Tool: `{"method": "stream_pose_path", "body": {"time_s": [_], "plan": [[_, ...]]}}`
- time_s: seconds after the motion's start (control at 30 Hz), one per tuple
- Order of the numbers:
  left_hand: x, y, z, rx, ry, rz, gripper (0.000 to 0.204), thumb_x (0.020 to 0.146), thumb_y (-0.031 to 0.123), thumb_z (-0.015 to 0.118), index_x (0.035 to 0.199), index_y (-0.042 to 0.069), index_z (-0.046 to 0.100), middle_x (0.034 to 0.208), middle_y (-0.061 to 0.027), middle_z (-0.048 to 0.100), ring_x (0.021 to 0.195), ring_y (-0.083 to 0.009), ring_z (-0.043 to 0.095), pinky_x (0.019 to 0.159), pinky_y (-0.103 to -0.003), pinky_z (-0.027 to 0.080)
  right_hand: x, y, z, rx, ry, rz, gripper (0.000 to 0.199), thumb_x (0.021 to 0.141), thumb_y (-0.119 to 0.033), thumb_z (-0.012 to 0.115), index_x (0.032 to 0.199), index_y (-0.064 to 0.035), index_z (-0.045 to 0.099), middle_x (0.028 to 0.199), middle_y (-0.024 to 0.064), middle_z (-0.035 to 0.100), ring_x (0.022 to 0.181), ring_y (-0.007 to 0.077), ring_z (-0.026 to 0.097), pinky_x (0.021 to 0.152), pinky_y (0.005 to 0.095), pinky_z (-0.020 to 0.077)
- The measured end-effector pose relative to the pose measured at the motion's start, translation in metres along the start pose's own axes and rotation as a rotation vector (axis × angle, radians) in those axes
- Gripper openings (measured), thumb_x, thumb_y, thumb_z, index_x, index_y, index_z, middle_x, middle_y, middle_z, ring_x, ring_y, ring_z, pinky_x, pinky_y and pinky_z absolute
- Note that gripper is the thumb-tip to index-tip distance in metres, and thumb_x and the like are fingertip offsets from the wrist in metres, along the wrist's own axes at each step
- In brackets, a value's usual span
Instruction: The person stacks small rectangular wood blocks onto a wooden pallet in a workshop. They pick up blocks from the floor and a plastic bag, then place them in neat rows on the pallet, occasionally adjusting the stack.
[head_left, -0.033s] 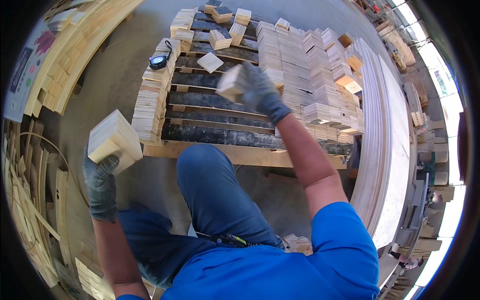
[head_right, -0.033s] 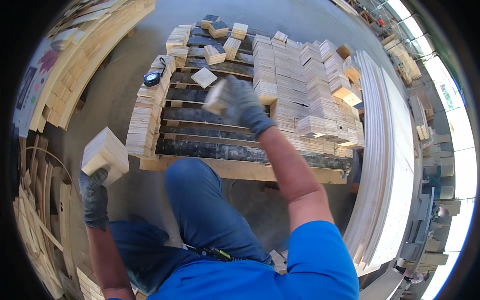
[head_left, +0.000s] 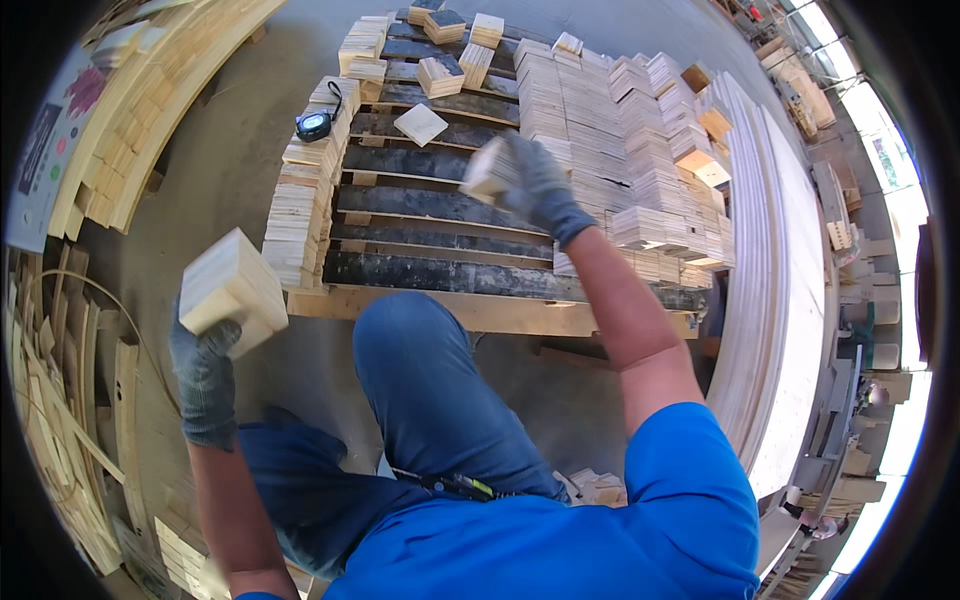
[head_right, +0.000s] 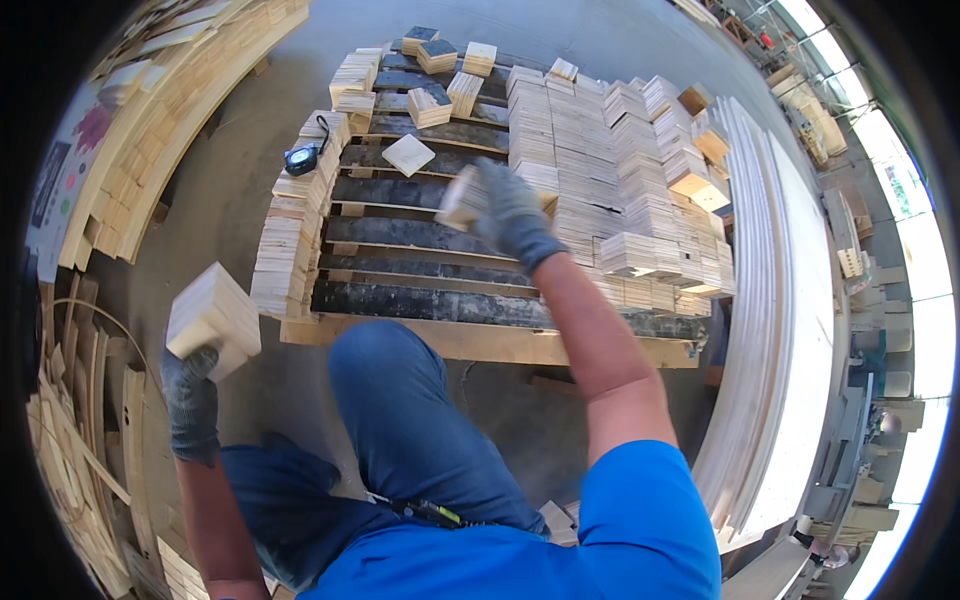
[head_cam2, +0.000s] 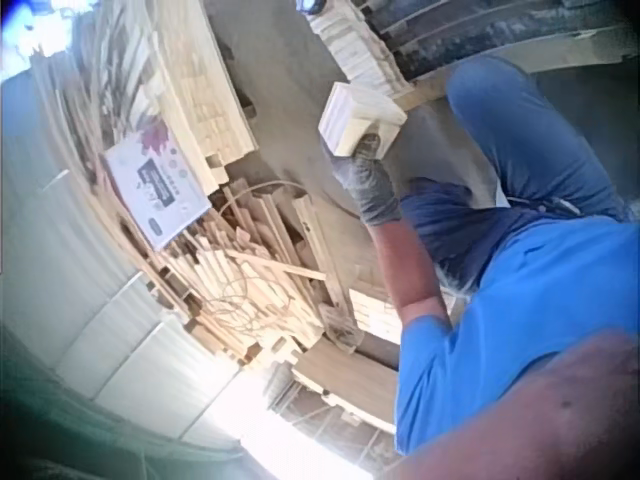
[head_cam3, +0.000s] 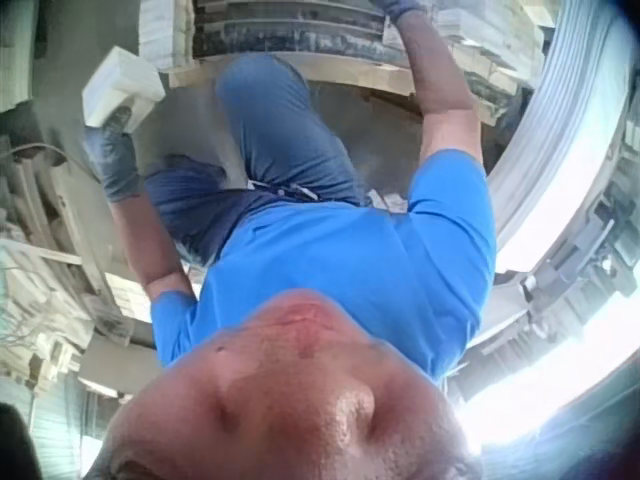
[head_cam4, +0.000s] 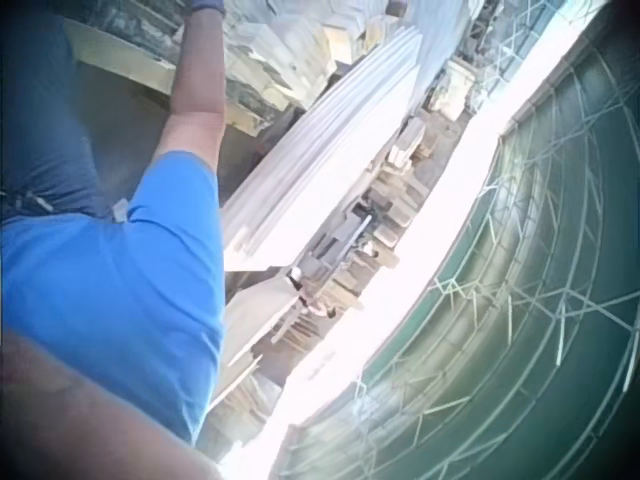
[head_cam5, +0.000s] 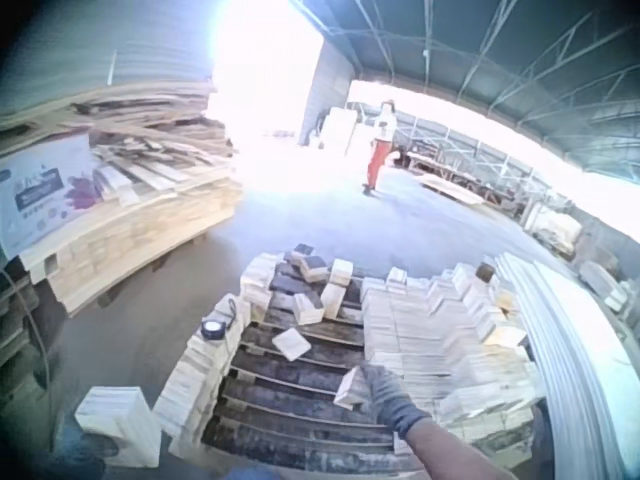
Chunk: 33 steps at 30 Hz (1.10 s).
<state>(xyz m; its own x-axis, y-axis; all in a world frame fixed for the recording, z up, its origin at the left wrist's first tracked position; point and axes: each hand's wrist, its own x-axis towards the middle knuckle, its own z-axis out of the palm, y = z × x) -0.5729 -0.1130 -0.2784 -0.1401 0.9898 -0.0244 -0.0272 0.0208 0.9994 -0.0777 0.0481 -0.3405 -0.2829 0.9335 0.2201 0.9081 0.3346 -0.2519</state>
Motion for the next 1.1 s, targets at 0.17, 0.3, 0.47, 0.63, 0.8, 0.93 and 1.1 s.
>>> {"method": "stream_pose_path", "body": {"time_s": [0.17,0.3,0.47,0.63,0.8,0.93,1.1], "plan": [[0.004,-0.03,-0.008,0.006,0.041,-0.114,0.079,0.075,0.025,0.082,0.143,-0.001,0.053,0.131,-0.0078,0.062,0.123,-0.0215,0.059,0.108,-0.036,0.046,-0.012,0.12,0.058,-0.242,-0.278,0.236,0.101,0.071,-0.033,0.084,0.158,-0.0162,0.037,0.149,0.0153,0.051,0.137,0.0365,0.049,0.119,0.0469,0.0348],[0.002,-0.045,-0.012,-0.048,0.097,-0.212,0.072,0.078,0.019,0.077,0.142,-0.002,0.053,0.132,-0.0081,0.062,0.121,-0.0214,0.06,0.107,-0.036,0.047,-0.028,0.152,0.095,-0.522,-0.237,0.323,0.09,0.083,-0.034,0.076,0.162,-0.0259,0.033,0.167,0.0041,0.032,0.152,0.0306,0.032,0.12,0.0624,0.0241],[-0.005,-0.046,-0.019,-0.031,0.106,-0.182,0.069,0.08,0.017,0.075,0.142,-0.002,0.053,0.13,-0.0083,0.063,0.119,-0.0202,0.061,0.105,-0.035,0.048,-0.027,0.13,0.097,-0.519,-0.181,0.442,0.098,0.082,-0.039,0.078,0.164,-0.0185,0.028,0.169,0.0111,0.028,0.152,0.0344,0.033,0.122,0.0575,0.0232],[0.029,-0.001,0.082,0.02,-0.032,-0.113,0.07,0.077,0.009,0.079,0.142,0.0,0.054,0.13,-0.0093,0.064,0.119,-0.0187,0.062,0.101,-0.033,0.051,0.003,-0.074,0.045,0.873,-0.027,-0.109,0.114,0.074,-0.039,0.094,0.157,0.0056,0.03,0.15,0.0281,0.05,0.136,0.0365,0.053,0.115,0.0411,0.0414],[0.05,-0.009,0.148,-0.05,-0.286,-0.164,0.077,0.083,0.009,0.084,0.149,0.001,0.046,0.132,-0.0099,0.063,0.119,-0.0176,0.062,0.099,-0.03,0.054,0.007,-0.143,-0.005,1.561,-0.198,-0.047,0.12,0.072,-0.042,0.095,0.158,0.0065,0.027,0.148,0.0203,0.051,0.138,0.0296,0.048,0.118,0.0381,0.0369],[0.048,-0.033,0.154,-0.19,-0.317,-0.16,0.074,0.088,0.008,0.08,0.152,0.001,0.043,0.133,-0.0107,0.063,0.119,-0.0183,0.062,0.102,-0.03,0.053,-0.015,-0.134,-0.009,0.828,-0.188,-0.158,0.126,0.065,-0.036,0.099,0.161,0.0001,0.025,0.154,0.02,0.044,0.142,0.0308,0.045,0.12,0.0385,0.0347],[0.041,-0.058,0.163,-0.131,-0.187,-0.264,0.068,0.097,0.014,0.073,0.155,0.001,0.04,0.147,-0.0156,0.054,0.135,-0.0201,0.051,0.112,-0.035,0.044,-0.029,-0.125,0.039,0.847,-0.119,-0.13,0.126,0.063,-0.02,0.1,0.162,-0.0028,0.024,0.148,0.0202,0.046,0.138,0.0315,0.047,0.119,0.0397,0.0368]]}}
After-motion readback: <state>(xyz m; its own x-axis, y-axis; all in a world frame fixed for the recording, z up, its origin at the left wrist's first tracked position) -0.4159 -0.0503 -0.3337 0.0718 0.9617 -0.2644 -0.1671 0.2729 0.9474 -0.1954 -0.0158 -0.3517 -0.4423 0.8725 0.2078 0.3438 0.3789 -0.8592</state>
